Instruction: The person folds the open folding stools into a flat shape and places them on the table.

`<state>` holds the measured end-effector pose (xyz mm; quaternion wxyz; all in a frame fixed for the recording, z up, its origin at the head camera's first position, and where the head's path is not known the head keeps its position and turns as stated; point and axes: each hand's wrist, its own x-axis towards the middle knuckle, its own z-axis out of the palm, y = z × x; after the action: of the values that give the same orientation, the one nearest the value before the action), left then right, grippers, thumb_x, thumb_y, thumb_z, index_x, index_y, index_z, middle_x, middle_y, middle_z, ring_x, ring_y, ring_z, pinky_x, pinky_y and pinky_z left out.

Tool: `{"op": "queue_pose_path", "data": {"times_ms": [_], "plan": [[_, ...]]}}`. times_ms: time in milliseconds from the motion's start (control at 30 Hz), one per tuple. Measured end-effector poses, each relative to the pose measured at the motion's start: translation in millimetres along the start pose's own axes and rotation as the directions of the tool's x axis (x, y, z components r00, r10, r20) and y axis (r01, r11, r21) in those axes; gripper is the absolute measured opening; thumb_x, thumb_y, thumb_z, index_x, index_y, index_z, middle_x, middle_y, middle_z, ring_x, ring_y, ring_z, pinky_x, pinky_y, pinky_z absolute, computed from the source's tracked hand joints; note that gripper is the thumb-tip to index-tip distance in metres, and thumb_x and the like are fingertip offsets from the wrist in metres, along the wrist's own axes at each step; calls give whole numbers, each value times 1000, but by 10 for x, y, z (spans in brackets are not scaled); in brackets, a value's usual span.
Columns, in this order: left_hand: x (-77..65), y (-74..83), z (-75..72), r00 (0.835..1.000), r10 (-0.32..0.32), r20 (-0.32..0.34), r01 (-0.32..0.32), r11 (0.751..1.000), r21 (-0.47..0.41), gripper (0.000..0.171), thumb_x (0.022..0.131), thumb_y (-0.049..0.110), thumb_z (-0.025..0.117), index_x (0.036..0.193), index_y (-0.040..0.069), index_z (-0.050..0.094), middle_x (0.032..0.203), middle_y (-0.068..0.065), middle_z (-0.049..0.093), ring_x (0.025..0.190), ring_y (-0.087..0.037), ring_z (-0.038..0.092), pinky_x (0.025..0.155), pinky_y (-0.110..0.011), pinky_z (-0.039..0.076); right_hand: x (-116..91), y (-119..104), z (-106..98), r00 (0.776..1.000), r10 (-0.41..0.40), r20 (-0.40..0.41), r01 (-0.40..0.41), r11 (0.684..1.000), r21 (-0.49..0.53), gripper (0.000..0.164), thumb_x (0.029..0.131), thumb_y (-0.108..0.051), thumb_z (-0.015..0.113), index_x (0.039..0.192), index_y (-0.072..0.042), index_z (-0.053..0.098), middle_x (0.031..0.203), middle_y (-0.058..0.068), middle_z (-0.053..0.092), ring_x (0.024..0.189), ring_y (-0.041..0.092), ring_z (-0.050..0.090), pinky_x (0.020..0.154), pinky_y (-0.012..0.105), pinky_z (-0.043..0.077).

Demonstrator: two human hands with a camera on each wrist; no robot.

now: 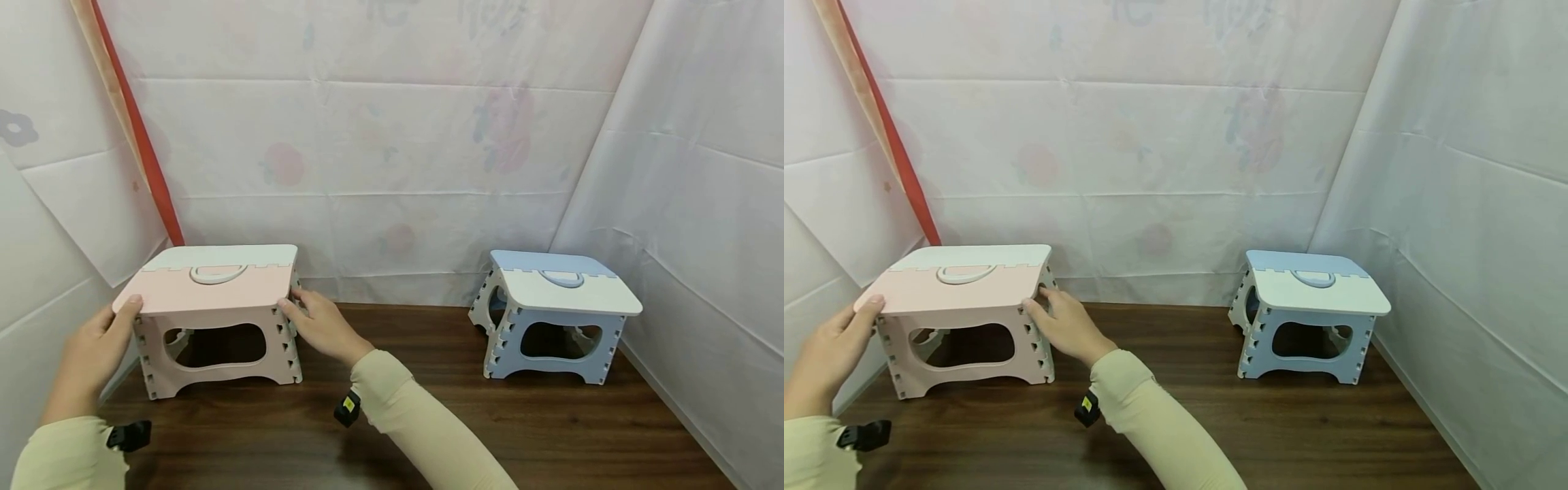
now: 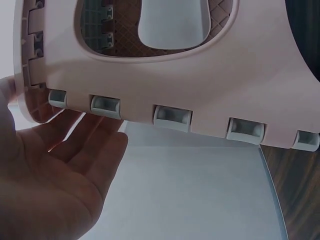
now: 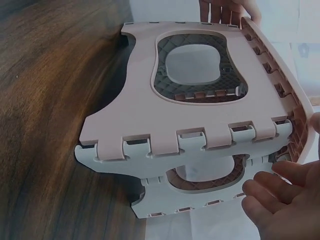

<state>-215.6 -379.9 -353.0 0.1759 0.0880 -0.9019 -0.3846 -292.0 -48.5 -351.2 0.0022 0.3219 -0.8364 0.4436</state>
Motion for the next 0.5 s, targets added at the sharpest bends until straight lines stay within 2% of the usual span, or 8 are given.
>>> {"op": "queue_pose_path", "data": {"times_ms": [100,233,400,500], "plan": [[-8,1,-2,1000,-17,10,17,1000,-6,73,106,51,32,157,0,20,143,-45,30,128,-69,28,91,-80,27,10,-6,22,1000,10,-1,-10,1000,29,69,104,-60,33,155,-14,40,152,-1,44,138,14,42,107,36,41],[-25,-1,5,1000,-15,5,15,1000,4,74,106,50,31,153,-8,27,133,-47,42,120,-68,37,88,-78,31,13,-39,44,1000,28,-11,-28,999,46,70,104,-62,32,154,-13,41,150,-2,46,137,14,43,106,36,42],[-46,20,0,1000,-12,-5,12,1000,-10,74,107,46,30,146,-17,33,132,-48,41,116,-67,41,88,-77,32,14,-84,72,999,22,-31,-20,999,47,70,103,-63,32,151,-13,46,147,-2,49,137,13,43,107,37,42],[-42,31,-9,1000,-4,-3,4,1000,-14,73,107,45,30,144,-18,34,132,-49,40,114,-66,43,87,-76,34,28,-84,85,999,8,-47,-6,999,51,67,104,-62,33,147,-14,51,140,-3,54,129,10,50,101,33,46]]}}
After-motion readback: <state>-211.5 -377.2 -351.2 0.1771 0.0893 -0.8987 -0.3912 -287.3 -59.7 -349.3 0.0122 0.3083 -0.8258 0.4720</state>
